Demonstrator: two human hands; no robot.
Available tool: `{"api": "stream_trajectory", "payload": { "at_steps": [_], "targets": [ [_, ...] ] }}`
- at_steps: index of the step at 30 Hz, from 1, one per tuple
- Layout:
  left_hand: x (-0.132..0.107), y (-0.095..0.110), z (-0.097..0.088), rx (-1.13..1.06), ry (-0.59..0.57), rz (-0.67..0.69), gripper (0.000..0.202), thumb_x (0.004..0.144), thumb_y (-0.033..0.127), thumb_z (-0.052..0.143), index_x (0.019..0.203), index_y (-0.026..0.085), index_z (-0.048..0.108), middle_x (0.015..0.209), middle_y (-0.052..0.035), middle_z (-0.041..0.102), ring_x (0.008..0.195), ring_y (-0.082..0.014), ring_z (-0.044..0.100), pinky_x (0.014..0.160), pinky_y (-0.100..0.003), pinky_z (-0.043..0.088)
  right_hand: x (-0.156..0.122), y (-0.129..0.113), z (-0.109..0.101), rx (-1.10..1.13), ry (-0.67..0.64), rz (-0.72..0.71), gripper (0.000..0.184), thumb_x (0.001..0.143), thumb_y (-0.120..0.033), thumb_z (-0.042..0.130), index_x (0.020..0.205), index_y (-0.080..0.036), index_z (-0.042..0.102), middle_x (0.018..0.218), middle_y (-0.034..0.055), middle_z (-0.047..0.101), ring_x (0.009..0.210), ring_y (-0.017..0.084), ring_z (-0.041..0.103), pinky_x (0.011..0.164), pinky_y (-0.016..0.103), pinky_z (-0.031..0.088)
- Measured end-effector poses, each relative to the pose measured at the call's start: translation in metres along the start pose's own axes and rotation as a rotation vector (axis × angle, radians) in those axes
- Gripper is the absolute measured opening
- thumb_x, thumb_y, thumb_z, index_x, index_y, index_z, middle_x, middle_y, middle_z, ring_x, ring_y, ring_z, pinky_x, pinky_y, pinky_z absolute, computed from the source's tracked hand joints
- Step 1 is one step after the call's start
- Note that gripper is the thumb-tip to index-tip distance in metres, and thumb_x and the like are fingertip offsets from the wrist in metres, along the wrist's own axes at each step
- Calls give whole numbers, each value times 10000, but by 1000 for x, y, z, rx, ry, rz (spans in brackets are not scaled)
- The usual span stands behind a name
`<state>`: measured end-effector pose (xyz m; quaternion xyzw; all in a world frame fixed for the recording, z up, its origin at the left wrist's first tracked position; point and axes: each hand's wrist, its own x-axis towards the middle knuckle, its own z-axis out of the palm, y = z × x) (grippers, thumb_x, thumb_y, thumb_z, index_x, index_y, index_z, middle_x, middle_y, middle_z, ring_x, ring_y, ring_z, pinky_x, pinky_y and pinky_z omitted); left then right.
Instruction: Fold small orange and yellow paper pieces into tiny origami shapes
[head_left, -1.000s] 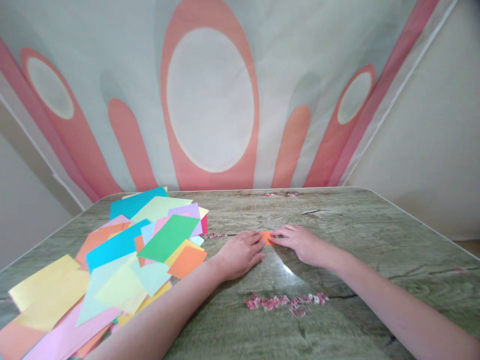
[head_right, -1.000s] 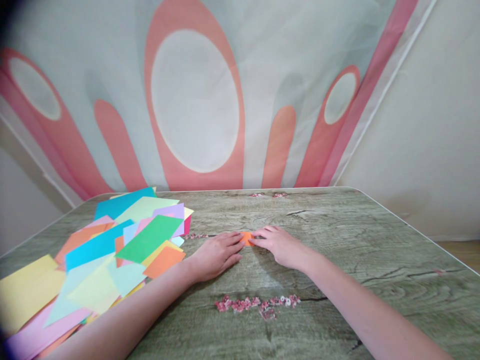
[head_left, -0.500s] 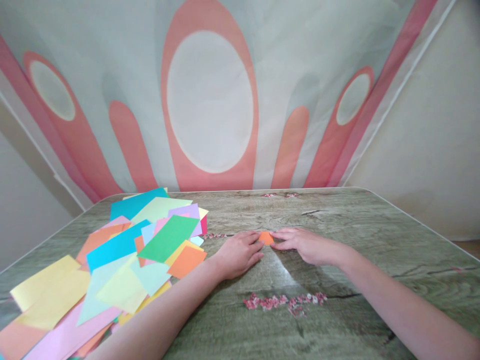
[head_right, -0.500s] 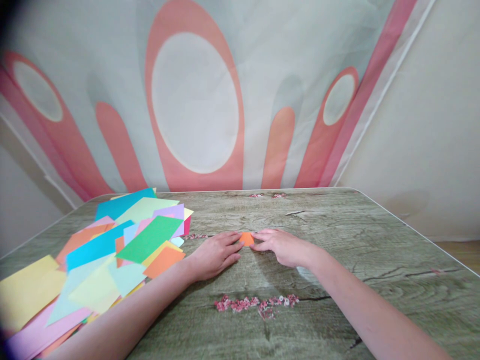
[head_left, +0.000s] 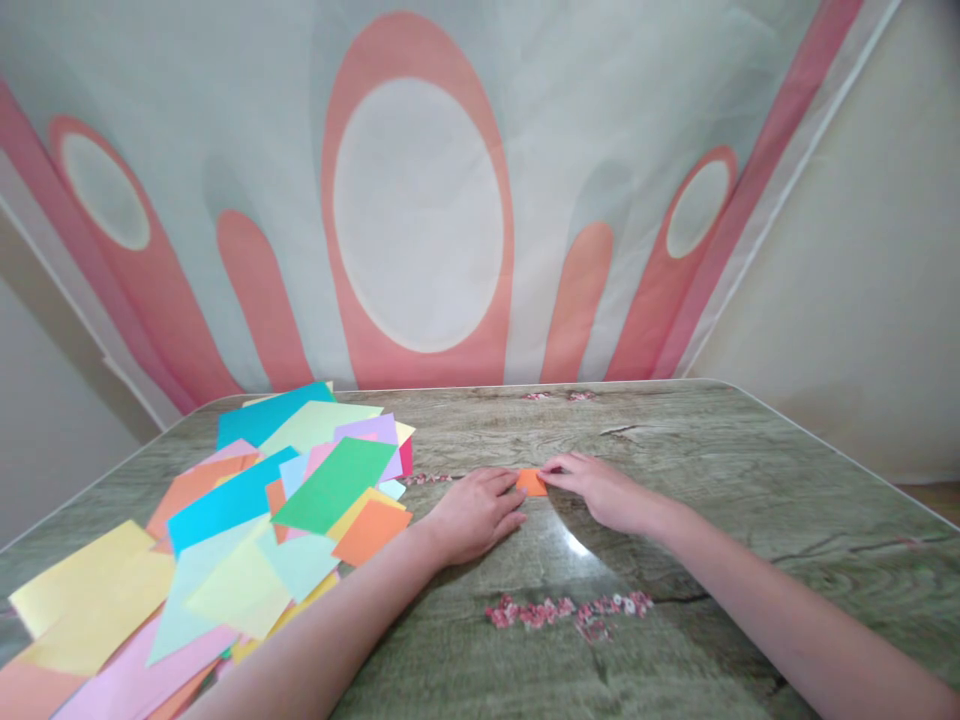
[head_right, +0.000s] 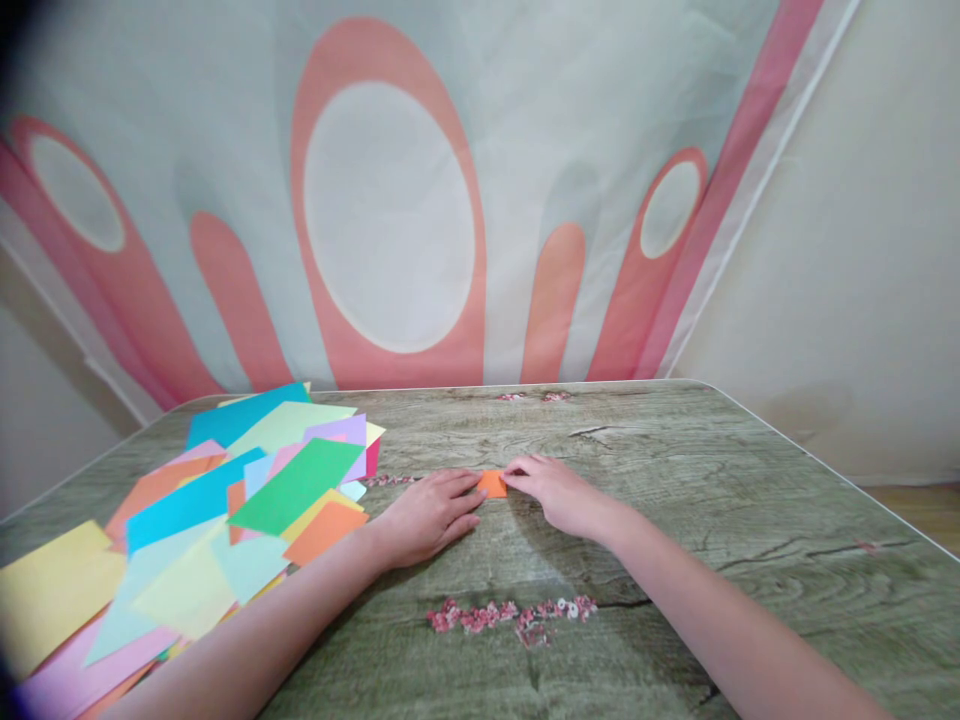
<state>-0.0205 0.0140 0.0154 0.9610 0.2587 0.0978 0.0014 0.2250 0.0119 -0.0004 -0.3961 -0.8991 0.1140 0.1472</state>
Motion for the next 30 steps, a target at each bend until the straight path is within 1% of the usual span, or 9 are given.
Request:
{"api": "stream_trajectory", "payload": {
  "at_steps": [2,6,14,17,19,22,26,28,30],
  "targets": [
    [0,0,0,4,3,-1,369,906,389,318,1163,204,508,1210,-76,522,1147,-208,448,986,-355,333,0,0,1,-33,-10,-11,568,715,28,420,1206,-238,522,1195,75,531,1089,201,456,929,375,363],
    [1,1,1,12,5,-9,369,906,390,315,1153,204,517,1209,-76,522,1147,-210,447,991,-357,326,-3,-1,-4,-65,-75,-30,612,696,39,427,1234,-244,498,1250,81,499,1138,217,432,952,395,337],
    [2,1,2,21,-1,-13,360,905,387,321,1147,211,522,1207,-66,526,1146,-204,448,992,-351,326,-7,-1,-15,62,-145,-64,568,713,22,444,1157,-310,564,1353,29,408,1204,208,408,1001,393,304],
    [2,1,1,26,1,-10,354,903,380,330,1152,212,517,1212,-68,521,1146,-206,448,991,-355,328,-6,-7,-21,93,-154,-50,626,672,62,391,1149,-301,573,1390,9,348,1222,191,390,1010,364,308],
    [2,0,1,22,5,-6,351,902,378,334,1153,213,515,1208,-69,522,1147,-207,445,990,-358,328,-5,-12,-24,108,-138,-48,686,643,82,352,1181,-298,544,1402,-5,326,1226,172,386,1007,341,319],
    [1,0,1,15,13,0,354,903,380,328,1148,209,517,1192,-75,532,1143,-208,447,986,-361,333,-4,-18,-25,121,-92,-70,696,646,72,345,1221,-288,502,1367,-10,386,1209,154,407,1000,333,334],
    [1,1,2,21,22,-4,355,901,381,330,1146,205,518,1182,-79,537,1134,-209,454,982,-360,336,-5,-22,-20,52,-102,-52,573,675,34,396,1141,-254,567,1265,27,509,1181,190,434,1001,377,325],
    [2,1,2,22,26,-7,351,902,380,330,1137,206,524,1171,-76,543,1125,-208,459,982,-358,333,-7,-23,-18,15,-110,-19,586,665,36,413,1164,-242,546,1251,48,519,1183,207,428,993,384,329],
    [3,2,2,17,26,-16,347,907,371,316,1121,208,534,1145,-70,554,1108,-205,466,977,-354,335,-8,-24,-17,-3,-112,-3,614,655,40,420,1201,-227,511,1253,69,509,1169,208,437,978,366,346]
  ]
}}
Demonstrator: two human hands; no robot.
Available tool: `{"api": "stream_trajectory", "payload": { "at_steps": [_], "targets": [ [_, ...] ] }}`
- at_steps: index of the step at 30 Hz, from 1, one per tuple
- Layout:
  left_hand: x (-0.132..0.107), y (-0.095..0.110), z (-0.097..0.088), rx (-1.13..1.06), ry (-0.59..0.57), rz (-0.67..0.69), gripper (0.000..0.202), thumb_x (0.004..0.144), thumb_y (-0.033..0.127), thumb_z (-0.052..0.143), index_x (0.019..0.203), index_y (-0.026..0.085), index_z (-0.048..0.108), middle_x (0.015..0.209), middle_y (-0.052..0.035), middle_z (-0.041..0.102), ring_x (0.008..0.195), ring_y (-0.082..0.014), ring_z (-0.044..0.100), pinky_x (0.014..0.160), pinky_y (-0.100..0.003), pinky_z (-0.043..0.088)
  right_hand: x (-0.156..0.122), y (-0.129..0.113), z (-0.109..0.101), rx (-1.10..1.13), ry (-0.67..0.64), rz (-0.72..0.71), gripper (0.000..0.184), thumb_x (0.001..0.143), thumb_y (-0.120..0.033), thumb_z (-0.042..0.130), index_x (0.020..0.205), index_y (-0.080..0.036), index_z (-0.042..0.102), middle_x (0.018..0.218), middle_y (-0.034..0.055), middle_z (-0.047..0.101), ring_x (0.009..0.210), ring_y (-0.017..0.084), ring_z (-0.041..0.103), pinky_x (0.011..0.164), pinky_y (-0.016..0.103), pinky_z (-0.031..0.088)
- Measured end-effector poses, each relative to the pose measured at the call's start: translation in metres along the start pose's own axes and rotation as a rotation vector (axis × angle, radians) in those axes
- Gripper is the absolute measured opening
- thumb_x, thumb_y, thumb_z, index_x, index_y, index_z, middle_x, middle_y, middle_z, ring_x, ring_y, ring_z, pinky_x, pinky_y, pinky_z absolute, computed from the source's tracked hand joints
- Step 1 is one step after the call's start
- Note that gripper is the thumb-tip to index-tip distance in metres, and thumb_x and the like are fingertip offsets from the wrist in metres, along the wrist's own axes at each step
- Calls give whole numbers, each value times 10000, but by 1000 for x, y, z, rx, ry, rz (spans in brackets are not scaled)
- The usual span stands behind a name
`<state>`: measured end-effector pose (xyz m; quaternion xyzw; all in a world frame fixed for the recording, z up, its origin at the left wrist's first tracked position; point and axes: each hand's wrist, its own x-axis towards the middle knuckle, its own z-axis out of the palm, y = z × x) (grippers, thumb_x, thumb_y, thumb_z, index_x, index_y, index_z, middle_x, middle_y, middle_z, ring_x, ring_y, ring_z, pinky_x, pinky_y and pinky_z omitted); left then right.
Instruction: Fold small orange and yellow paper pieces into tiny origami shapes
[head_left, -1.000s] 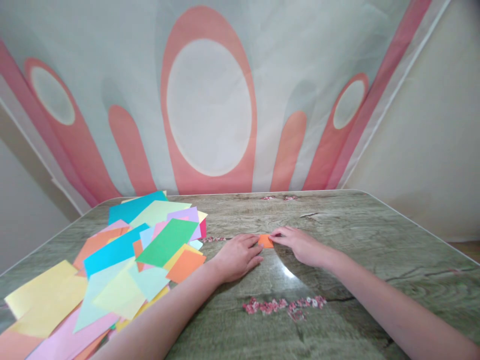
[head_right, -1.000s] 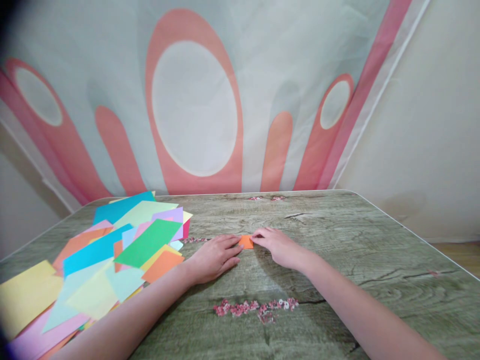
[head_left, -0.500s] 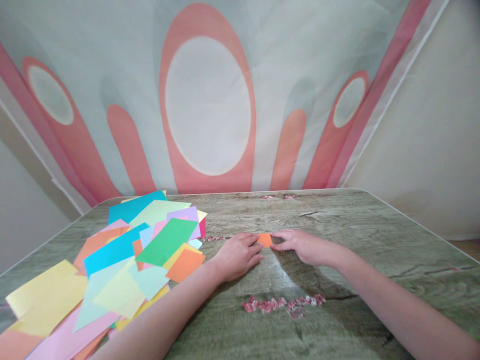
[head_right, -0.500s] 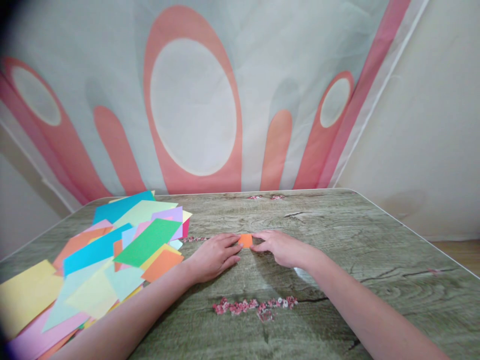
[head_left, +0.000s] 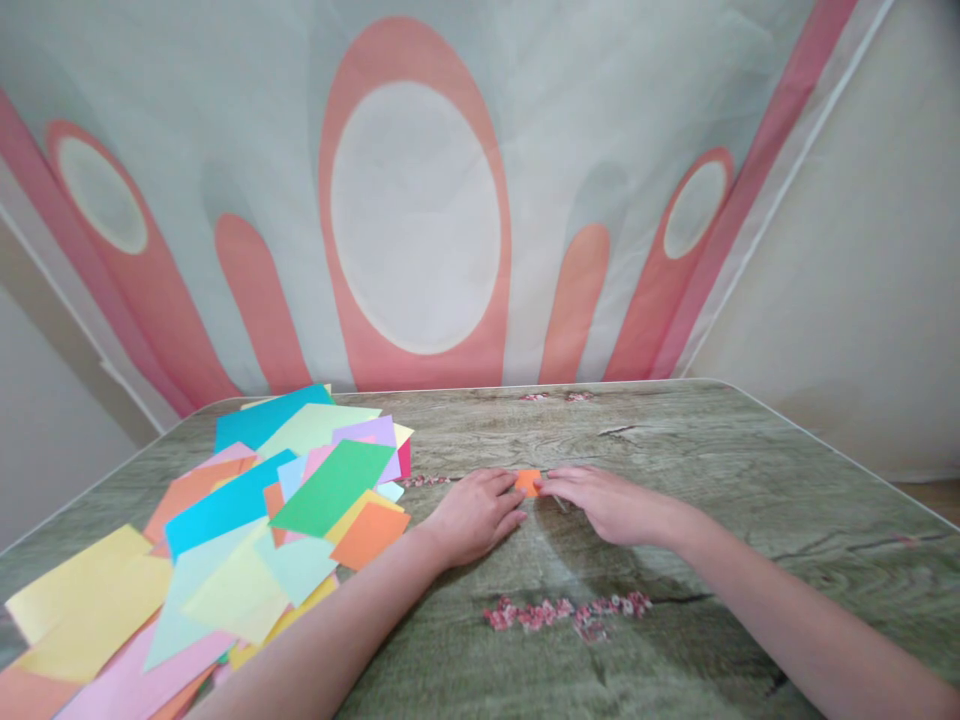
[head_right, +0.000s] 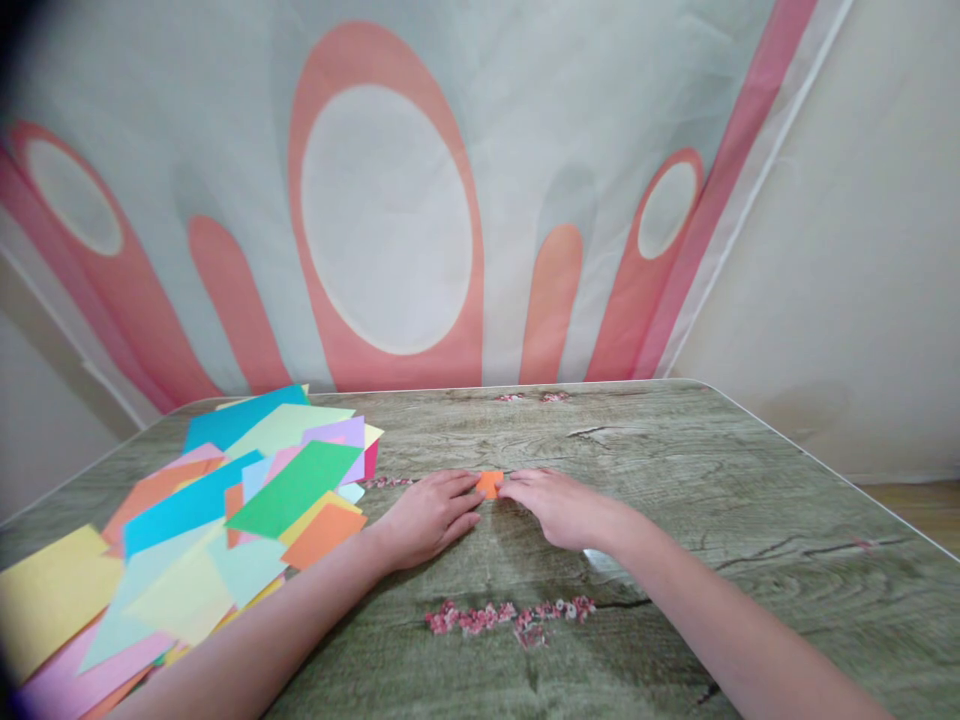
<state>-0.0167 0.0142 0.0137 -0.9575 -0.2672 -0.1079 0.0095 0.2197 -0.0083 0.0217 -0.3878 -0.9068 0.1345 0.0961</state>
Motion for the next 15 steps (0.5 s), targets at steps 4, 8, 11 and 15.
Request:
{"api": "stream_trajectory", "payload": {
  "at_steps": [4,8,11,15],
  "targets": [
    [4,2,-1,-8,-4,-51,353,906,383,315,1121,203,529,1084,-67,559,1041,-204,485,935,-355,358,3,-1,2,14,51,22,539,691,28,389,1151,-210,540,1204,79,531,1117,192,476,952,337,370],
    [6,2,-2,-5,-5,-68,394,891,428,330,1186,213,479,1099,-70,534,1056,-210,457,946,-374,334,10,1,11,107,158,76,410,776,-12,335,1035,-214,580,1077,56,596,1013,171,534,897,331,408],
    [6,1,-2,-9,-9,-43,418,898,424,309,1236,212,434,1204,-57,501,1177,-215,368,1001,-377,269,14,2,20,145,259,132,283,829,-106,389,1036,-204,556,1002,58,616,928,176,559,843,337,433],
    [6,-1,2,-21,-24,-18,445,909,411,283,1296,208,364,1311,-38,440,1252,-195,299,1027,-360,230,18,1,29,95,322,116,249,809,-207,520,1057,-190,539,1013,77,608,953,198,535,847,353,427]
  ]
}}
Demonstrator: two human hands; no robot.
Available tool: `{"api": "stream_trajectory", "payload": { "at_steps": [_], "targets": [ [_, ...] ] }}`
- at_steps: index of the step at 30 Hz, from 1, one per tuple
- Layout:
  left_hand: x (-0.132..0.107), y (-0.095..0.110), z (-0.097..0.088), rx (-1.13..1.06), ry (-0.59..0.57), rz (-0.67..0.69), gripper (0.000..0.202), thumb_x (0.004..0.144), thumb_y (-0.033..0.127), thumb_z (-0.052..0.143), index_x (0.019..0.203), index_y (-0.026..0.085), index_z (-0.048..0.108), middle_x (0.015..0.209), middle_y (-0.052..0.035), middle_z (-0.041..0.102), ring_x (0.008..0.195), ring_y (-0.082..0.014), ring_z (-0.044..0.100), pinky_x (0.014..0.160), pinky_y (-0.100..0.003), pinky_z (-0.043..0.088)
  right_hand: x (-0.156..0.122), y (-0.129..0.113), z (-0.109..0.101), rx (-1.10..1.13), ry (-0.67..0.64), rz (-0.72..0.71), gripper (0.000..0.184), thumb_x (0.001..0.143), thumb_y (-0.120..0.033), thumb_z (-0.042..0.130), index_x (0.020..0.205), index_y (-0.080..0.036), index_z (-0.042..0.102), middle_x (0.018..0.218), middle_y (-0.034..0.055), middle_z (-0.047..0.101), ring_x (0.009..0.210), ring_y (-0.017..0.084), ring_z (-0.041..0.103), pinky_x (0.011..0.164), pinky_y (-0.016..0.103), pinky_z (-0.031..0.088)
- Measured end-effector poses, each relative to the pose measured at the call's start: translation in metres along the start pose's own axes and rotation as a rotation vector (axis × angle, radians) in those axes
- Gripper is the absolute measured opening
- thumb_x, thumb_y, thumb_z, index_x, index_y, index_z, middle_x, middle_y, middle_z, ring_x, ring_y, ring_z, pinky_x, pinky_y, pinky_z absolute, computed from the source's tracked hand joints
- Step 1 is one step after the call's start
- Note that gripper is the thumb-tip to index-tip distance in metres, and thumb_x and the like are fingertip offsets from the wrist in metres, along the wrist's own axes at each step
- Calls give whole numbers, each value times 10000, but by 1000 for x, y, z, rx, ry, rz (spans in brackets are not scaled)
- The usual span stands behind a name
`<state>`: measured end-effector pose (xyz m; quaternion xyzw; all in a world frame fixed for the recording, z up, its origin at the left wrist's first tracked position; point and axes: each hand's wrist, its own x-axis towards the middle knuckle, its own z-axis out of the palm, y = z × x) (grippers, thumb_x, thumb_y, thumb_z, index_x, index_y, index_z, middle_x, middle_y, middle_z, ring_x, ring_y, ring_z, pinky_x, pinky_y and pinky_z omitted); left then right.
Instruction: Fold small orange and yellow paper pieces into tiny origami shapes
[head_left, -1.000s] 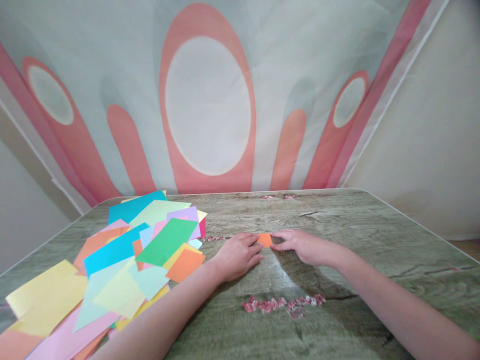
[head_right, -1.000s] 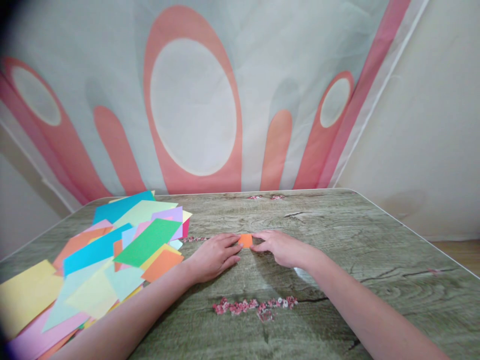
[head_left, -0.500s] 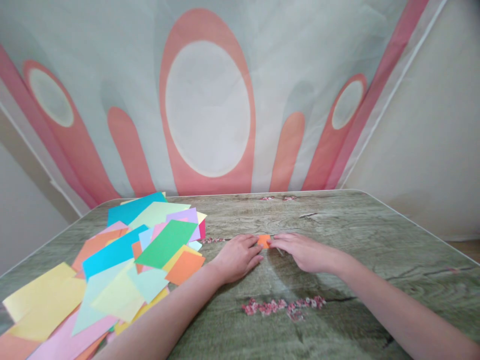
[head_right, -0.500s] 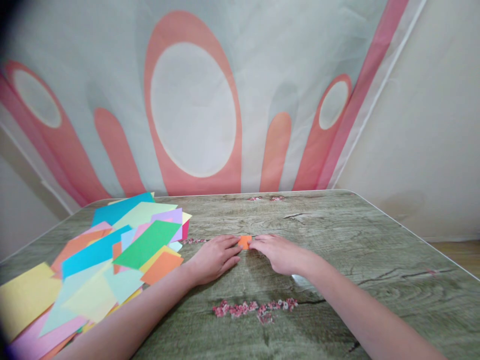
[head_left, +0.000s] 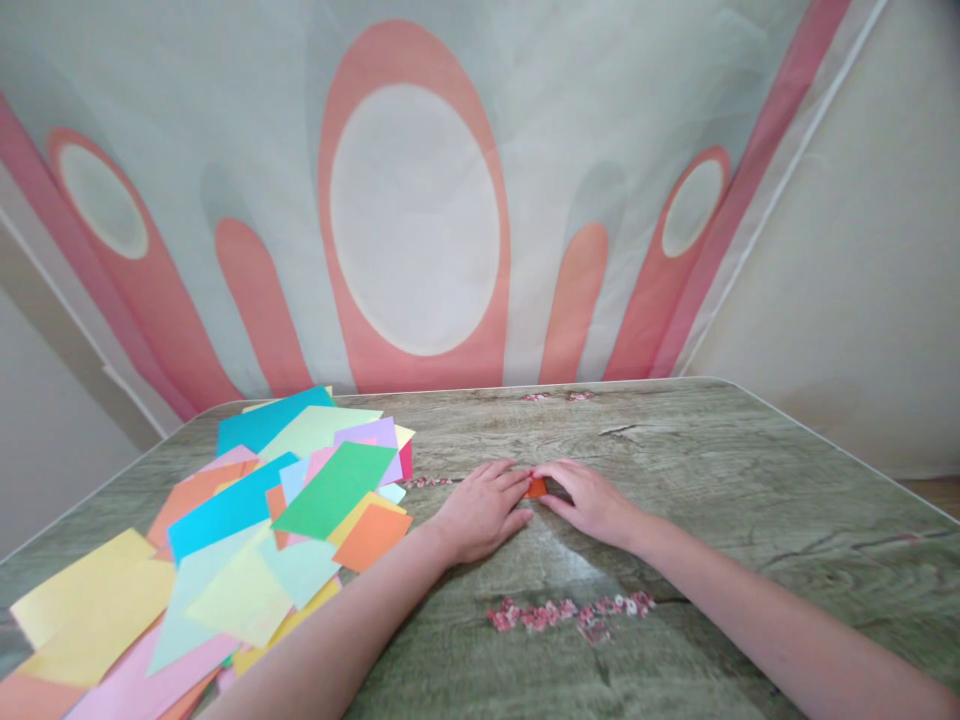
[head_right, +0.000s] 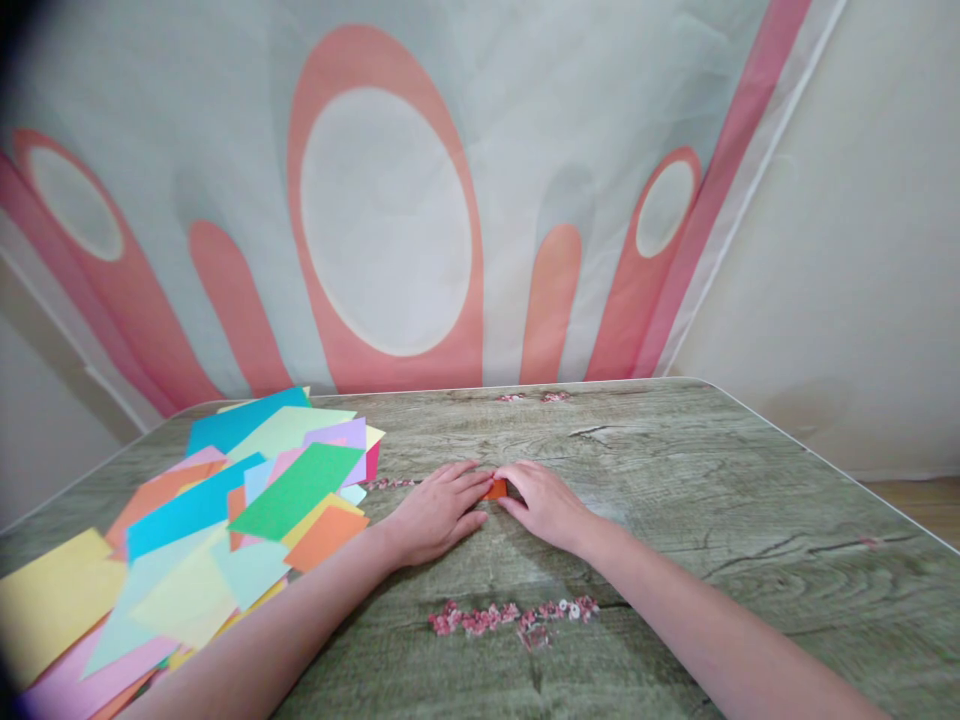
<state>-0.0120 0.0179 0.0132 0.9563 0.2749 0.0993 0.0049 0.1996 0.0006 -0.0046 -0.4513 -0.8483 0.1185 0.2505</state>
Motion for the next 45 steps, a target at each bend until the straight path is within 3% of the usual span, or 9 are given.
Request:
{"api": "stream_trajectory", "payload": {
  "at_steps": [11,19,22,28,32,37,41,45],
  "targets": [
    [1,1,1,34,30,-40,432,906,419,283,1256,201,411,1272,-47,481,1201,-199,376,1048,-371,190,1,-6,1,-171,-48,-19,243,840,-214,489,1063,-170,576,1022,93,612,975,198,532,875,363,419],
    [-5,-4,1,28,-10,-9,422,917,407,252,1261,216,405,1319,-37,440,1276,-198,277,1051,-374,174,0,-5,-5,-241,-134,-113,320,874,-231,427,1177,-226,531,1191,64,565,1108,217,453,922,410,361],
    [-7,-9,-1,15,-27,21,386,923,386,250,1225,239,439,1331,-24,426,1285,-195,260,1045,-381,184,-2,-2,-10,-242,-206,-144,397,865,-171,397,1248,-239,473,1290,62,485,1185,220,384,956,434,314],
    [-8,-14,-4,6,-25,69,354,923,371,260,1170,260,487,1310,-18,446,1273,-205,278,1033,-402,196,-2,17,-18,-129,-321,-195,748,649,48,392,1274,-362,413,1364,-17,389,1284,211,259,1026,510,148],
    [-8,-15,-3,18,-20,64,352,920,382,265,1157,269,499,1309,-15,446,1260,-209,294,1032,-408,192,0,33,-22,4,-362,-196,683,692,48,363,1181,-408,502,1353,-50,394,1295,202,251,1020,525,168],
    [-10,-16,-3,32,-3,64,355,913,402,281,1159,276,504,1290,-12,463,1227,-214,327,1018,-402,210,0,45,-24,185,-329,-165,479,782,-30,405,1060,-359,616,1276,-28,496,1266,200,311,1032,500,195],
    [-10,-15,-6,31,12,73,339,909,392,303,1145,279,519,1249,-10,495,1193,-211,355,1010,-391,224,-3,44,-21,291,-176,-81,306,809,-154,499,1046,-285,640,1148,30,603,1171,203,441,1003,443,299],
    [-10,-10,-10,12,17,74,323,907,367,325,1136,263,527,1211,-15,520,1162,-205,378,1005,-378,238,-3,39,-14,222,-47,-38,400,779,-236,586,1177,-250,551,1152,60,595,1079,210,514,954,407,371]
  ]
}}
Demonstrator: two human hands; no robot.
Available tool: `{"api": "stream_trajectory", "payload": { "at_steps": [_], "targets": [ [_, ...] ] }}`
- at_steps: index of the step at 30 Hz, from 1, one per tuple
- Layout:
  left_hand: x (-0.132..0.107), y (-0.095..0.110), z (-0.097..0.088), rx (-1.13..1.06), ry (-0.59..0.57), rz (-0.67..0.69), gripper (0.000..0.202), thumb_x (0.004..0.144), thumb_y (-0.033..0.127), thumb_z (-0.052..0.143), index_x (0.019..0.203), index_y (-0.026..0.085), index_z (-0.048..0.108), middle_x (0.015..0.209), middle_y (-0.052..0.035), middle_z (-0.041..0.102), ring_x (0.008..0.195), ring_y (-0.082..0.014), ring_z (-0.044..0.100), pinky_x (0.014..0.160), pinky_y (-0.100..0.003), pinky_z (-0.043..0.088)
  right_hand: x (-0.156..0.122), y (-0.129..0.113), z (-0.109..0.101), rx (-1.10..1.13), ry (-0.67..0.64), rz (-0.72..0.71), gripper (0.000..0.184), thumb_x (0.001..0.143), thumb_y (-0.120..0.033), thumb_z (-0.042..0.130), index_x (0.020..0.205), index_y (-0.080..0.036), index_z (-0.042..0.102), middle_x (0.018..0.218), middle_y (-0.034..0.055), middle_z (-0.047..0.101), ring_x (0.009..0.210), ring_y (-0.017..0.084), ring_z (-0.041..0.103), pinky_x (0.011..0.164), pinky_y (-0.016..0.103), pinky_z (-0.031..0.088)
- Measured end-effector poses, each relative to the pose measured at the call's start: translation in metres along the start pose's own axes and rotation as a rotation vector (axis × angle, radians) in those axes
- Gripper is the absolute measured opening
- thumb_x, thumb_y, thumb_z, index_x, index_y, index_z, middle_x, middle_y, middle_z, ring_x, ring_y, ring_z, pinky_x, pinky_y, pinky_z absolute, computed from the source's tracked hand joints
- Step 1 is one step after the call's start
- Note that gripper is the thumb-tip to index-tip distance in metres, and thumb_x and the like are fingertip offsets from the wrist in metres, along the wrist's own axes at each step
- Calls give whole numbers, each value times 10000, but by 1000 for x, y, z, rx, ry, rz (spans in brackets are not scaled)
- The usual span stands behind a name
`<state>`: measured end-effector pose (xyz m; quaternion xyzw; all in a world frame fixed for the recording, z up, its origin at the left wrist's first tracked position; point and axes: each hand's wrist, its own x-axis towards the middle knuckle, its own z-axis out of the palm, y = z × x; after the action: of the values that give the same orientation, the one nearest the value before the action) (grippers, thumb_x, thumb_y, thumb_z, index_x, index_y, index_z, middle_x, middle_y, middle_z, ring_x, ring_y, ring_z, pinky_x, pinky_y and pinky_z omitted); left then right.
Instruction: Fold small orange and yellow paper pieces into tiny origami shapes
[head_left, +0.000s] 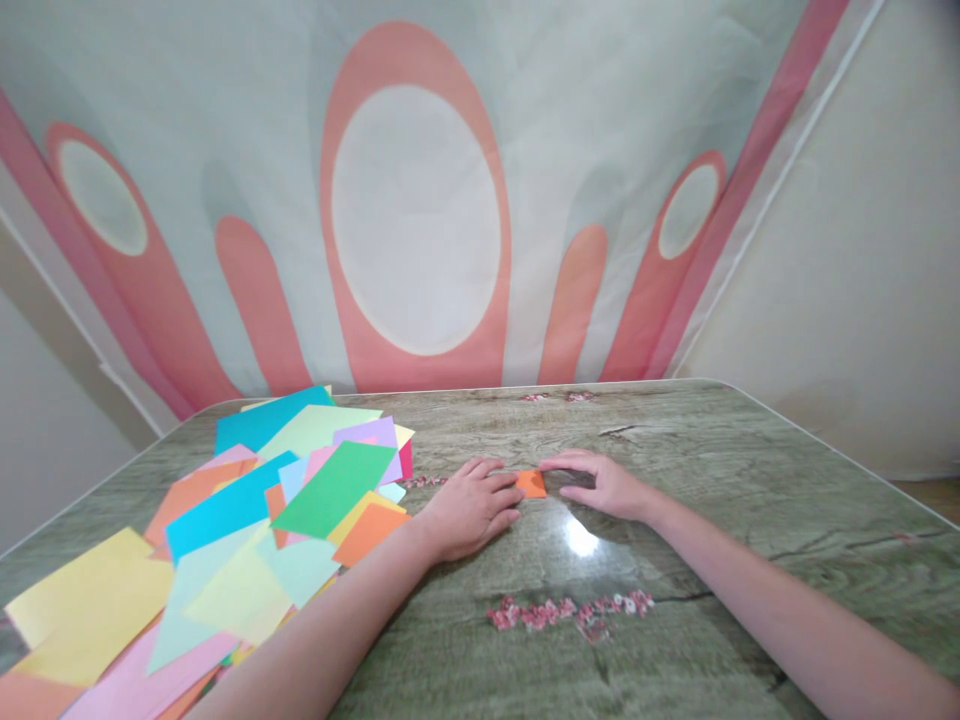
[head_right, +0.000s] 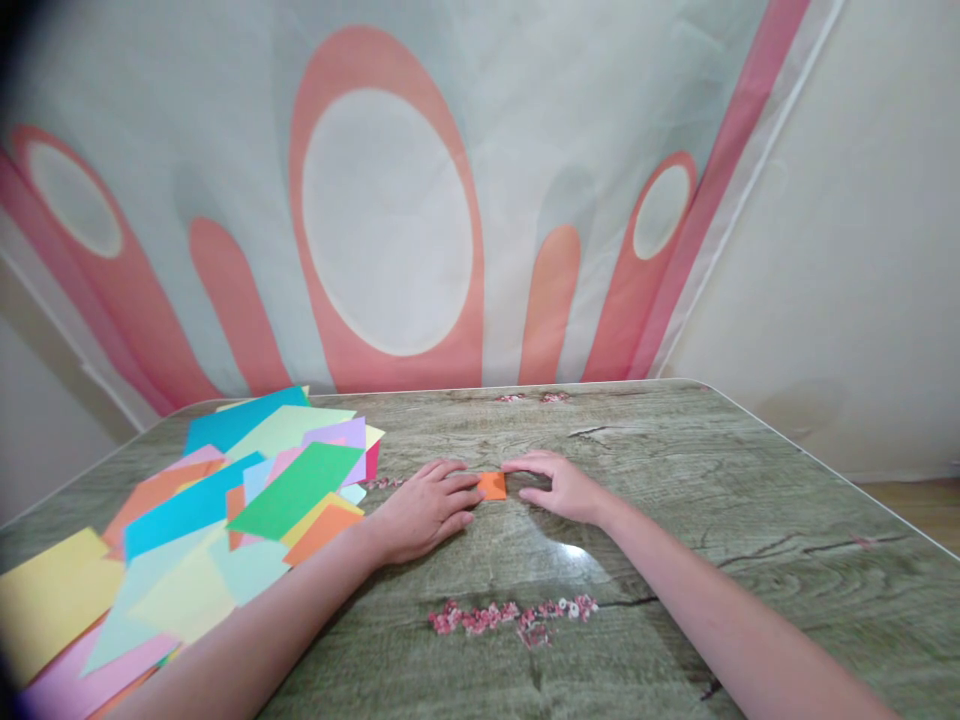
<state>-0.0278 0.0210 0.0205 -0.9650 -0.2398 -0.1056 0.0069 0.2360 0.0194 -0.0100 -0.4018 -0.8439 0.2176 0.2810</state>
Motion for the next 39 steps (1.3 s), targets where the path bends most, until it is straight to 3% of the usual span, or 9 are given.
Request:
{"api": "stream_trajectory", "payload": {
  "at_steps": [8,14,24,31,39],
  "targets": [
    [1,6,-2,-56,1,-15,315,913,322,317,1122,224,532,1168,-23,553,1128,-180,417,1006,-357,255,8,2,15,-222,21,-222,263,840,-285,534,1089,-256,612,1060,27,651,1007,178,557,916,372,404],
    [1,6,-1,-66,0,-14,317,917,316,300,1090,215,546,1176,-38,551,1146,-175,424,1009,-355,261,9,1,12,-320,5,-289,251,876,-304,470,1062,-247,628,1035,26,661,999,181,548,864,368,424],
    [1,5,0,-64,2,-8,318,916,323,299,1058,211,560,1175,-44,554,1134,-173,444,1000,-351,278,15,-12,16,-292,4,-252,240,903,-263,402,885,-198,632,969,57,650,936,178,544,831,360,404],
    [1,5,0,-75,20,10,300,912,315,320,1015,202,578,1140,-46,566,1113,-184,447,982,-356,294,20,-15,25,-195,77,-119,203,899,-256,397,849,-180,579,874,66,610,843,174,539,766,334,425],
    [1,6,0,-68,39,30,306,899,330,343,1015,178,582,1002,-66,600,1001,-188,504,929,-344,339,20,-16,29,-172,119,-86,165,889,-227,402,839,-179,551,852,67,572,831,180,511,755,338,423]
  ]
}}
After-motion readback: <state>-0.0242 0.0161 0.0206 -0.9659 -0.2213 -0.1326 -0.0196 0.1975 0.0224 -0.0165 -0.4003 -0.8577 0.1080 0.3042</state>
